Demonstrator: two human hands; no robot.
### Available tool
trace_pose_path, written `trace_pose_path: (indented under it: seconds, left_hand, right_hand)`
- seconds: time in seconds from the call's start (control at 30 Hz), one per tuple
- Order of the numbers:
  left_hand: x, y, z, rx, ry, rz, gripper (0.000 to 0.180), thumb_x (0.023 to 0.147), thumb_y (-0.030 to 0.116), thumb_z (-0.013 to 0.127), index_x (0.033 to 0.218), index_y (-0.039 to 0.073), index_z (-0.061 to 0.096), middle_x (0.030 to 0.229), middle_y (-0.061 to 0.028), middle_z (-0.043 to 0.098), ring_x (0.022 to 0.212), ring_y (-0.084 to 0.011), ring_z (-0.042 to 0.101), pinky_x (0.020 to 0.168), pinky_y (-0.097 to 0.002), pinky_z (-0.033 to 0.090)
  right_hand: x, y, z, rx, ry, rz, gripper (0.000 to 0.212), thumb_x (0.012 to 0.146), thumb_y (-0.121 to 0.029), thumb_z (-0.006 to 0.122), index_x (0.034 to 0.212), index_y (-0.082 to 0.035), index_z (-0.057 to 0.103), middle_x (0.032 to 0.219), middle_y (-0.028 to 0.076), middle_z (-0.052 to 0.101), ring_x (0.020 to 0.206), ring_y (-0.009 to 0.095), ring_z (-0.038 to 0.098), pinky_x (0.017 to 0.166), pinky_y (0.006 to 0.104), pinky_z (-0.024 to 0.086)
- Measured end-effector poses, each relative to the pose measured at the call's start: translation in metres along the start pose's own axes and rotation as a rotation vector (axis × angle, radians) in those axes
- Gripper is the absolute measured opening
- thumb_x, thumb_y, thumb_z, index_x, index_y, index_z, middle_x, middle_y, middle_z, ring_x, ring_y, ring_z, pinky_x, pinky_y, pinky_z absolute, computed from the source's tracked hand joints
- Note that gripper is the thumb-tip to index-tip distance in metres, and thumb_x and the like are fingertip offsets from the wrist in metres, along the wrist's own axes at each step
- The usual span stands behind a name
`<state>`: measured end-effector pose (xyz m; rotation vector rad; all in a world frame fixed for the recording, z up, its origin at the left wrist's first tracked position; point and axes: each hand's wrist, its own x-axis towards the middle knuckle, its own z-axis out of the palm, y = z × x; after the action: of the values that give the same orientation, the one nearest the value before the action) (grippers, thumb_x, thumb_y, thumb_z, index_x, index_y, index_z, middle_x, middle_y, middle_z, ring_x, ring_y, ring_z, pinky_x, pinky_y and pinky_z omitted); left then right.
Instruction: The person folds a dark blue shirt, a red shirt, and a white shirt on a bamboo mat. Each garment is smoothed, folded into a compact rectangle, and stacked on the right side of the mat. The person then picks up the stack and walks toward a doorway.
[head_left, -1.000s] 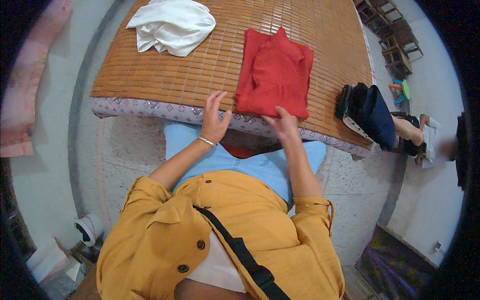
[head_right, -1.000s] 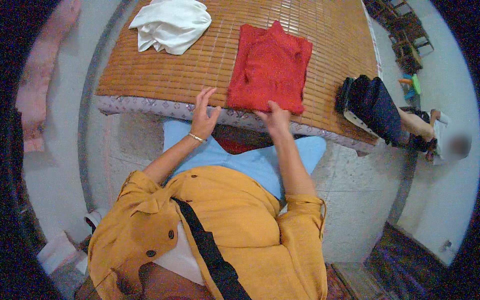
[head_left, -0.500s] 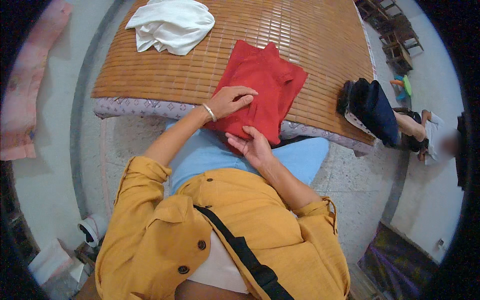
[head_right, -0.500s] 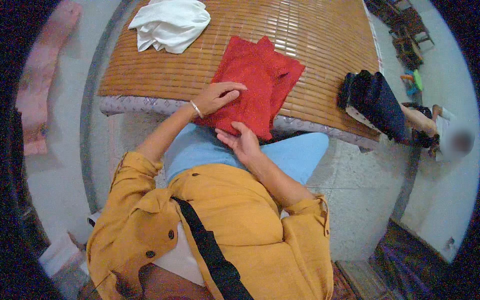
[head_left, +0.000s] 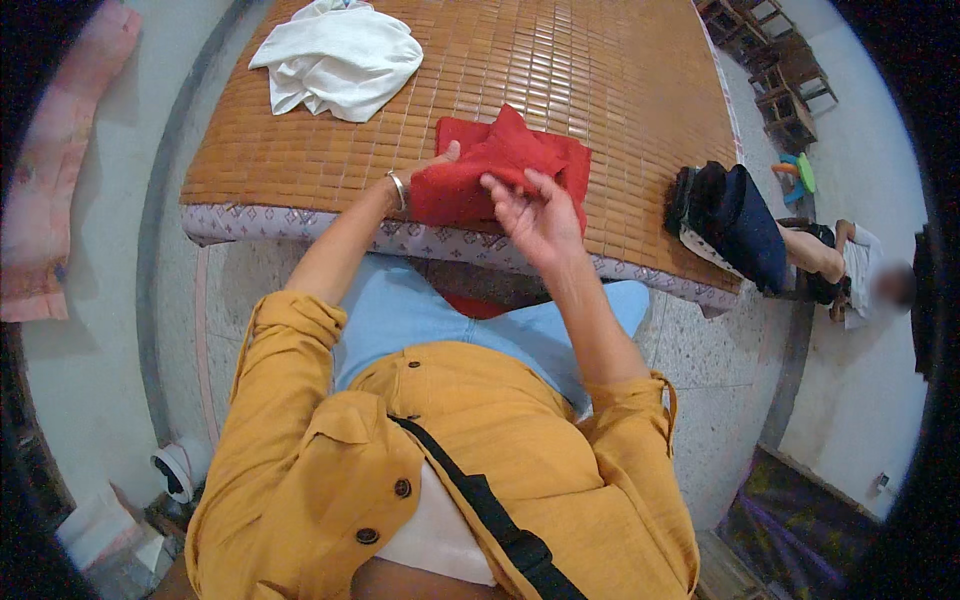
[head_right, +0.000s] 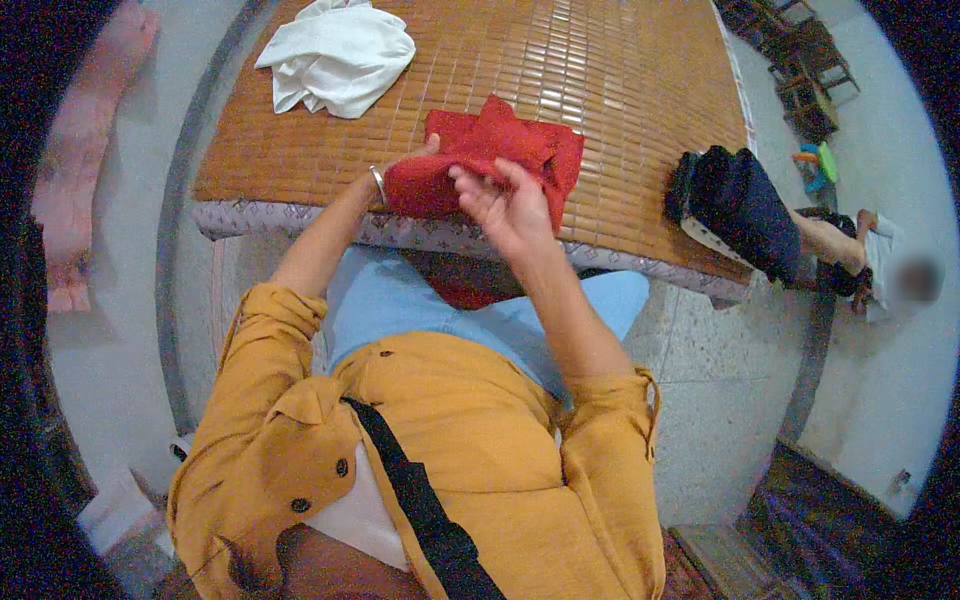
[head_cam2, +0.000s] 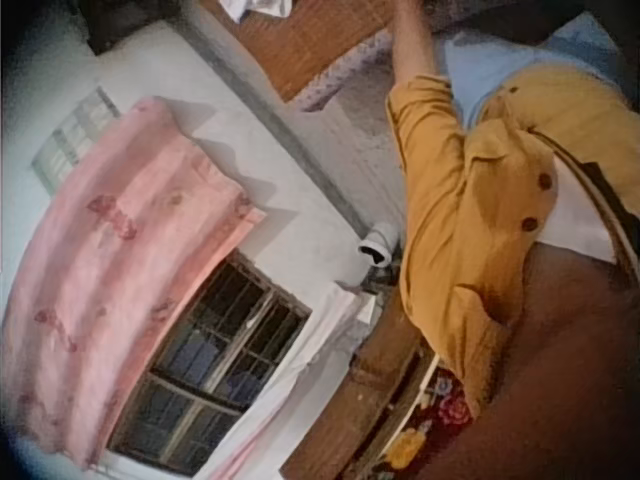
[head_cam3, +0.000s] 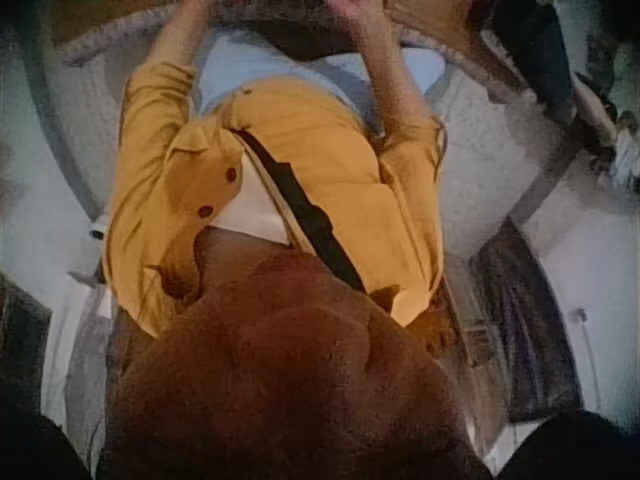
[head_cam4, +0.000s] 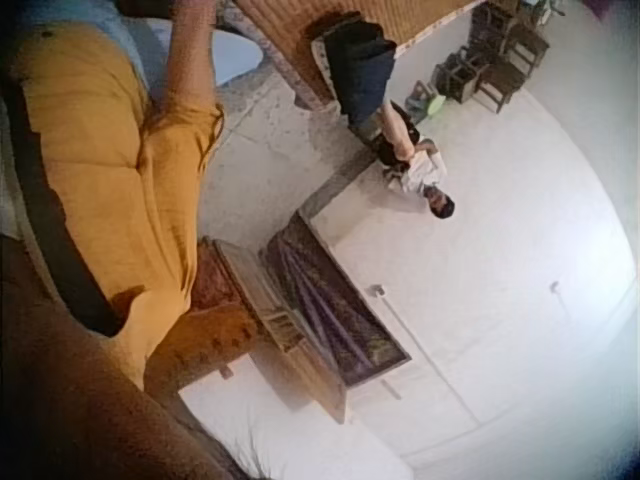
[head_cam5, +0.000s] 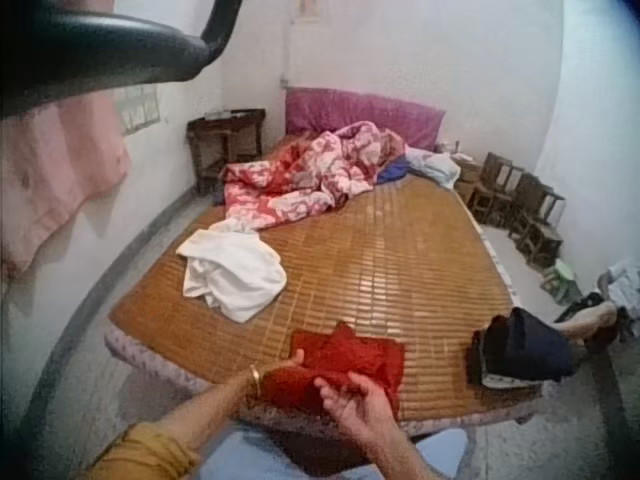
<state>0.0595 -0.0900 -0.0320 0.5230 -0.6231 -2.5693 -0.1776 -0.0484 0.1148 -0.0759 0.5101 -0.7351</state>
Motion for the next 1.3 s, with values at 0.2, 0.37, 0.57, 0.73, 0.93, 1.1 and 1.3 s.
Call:
trace_pose_path:
  seconds: [0.2,0.37,0.57,0.73,0.93,1.1,1.3]
  left_hand:
    - [-0.003,0.004,0.064,0.12,0.476,0.39,0.066,0.089,0.055,0.037,0.131,0.004,0.036,0.132,-0.0096,0.045,0.117,-0.0232,0.047,0.099,-0.0392,0.038]
    - [0.007,-0.014,0.044,0.698,0.787,0.326,0.062,0.078,0.051,0.062,0.117,0.003,0.052,0.111,-0.0078,0.059,0.098,-0.0191,0.057,0.085,-0.0325,0.044]
    - [0.027,-0.024,0.04,0.913,1.048,0.45,0.042,0.077,0.034,0.067,0.1,-0.001,0.059,0.091,-0.0101,0.064,0.081,-0.0178,0.06,0.073,-0.032,0.047]
    - [0.011,-0.031,0.053,0.885,1.017,0.54,0.03,0.081,0.025,0.063,0.095,-0.002,0.06,0.084,-0.0102,0.065,0.073,-0.0186,0.06,0.069,-0.0324,0.047]
    - [-0.007,-0.043,0.067,0.867,1.021,0.657,0.027,0.082,0.021,0.063,0.097,-0.001,0.061,0.086,-0.0047,0.065,0.076,-0.0127,0.058,0.071,-0.0292,0.048]
    - [-0.008,-0.028,0.078,0.695,0.989,0.53,0.034,0.083,0.025,0.062,0.105,0.0,0.058,0.096,-0.0049,0.064,0.085,-0.0139,0.058,0.077,-0.0301,0.046]
    - [-0.002,-0.032,0.073,0.921,1.122,0.813,0.045,0.081,0.026,0.065,0.113,-0.002,0.051,0.101,-0.0106,0.062,0.091,-0.0178,0.058,0.08,-0.031,0.046]
  right_hand:
    - [0.06,-0.057,0.006,-0.034,0.045,-0.319,0.03,0.092,-0.022,0.044,0.102,0.006,0.047,0.115,0.03,0.049,0.106,0.037,0.054,0.079,0.0423,0.053]
    - [0.056,-0.033,-0.025,-0.838,0.314,-0.617,0.025,0.089,-0.017,0.052,0.107,0.001,0.052,0.111,0.018,0.055,0.095,0.033,0.058,0.085,0.0417,0.048]
    - [0.036,-0.008,-0.072,-1.944,0.317,-1.256,0.031,0.082,-0.015,0.055,0.111,-0.005,0.056,0.12,0.016,0.052,0.111,0.033,0.048,0.094,0.0418,0.037]
    - [0.037,-0.017,-0.05,-2.308,0.442,-1.276,0.042,0.084,-0.031,0.055,0.121,-0.011,0.053,0.136,0.014,0.038,0.129,0.034,0.028,0.104,0.0493,0.021]
    - [0.055,-0.031,-0.088,-1.974,0.883,-1.259,0.066,0.082,-0.046,0.054,0.132,-0.007,0.036,0.136,0.02,0.033,0.127,0.038,0.027,0.104,0.0505,0.018]
    - [0.051,-0.041,-0.105,-1.837,0.878,-0.981,0.047,0.084,-0.039,0.055,0.113,-0.002,0.05,0.105,0.021,0.055,0.099,0.038,0.049,0.086,0.0463,0.036]
    - [0.063,-0.07,-0.083,-1.753,0.611,-1.213,0.034,0.085,-0.032,0.055,0.103,-0.002,0.054,0.093,0.019,0.059,0.089,0.039,0.055,0.074,0.0452,0.042]
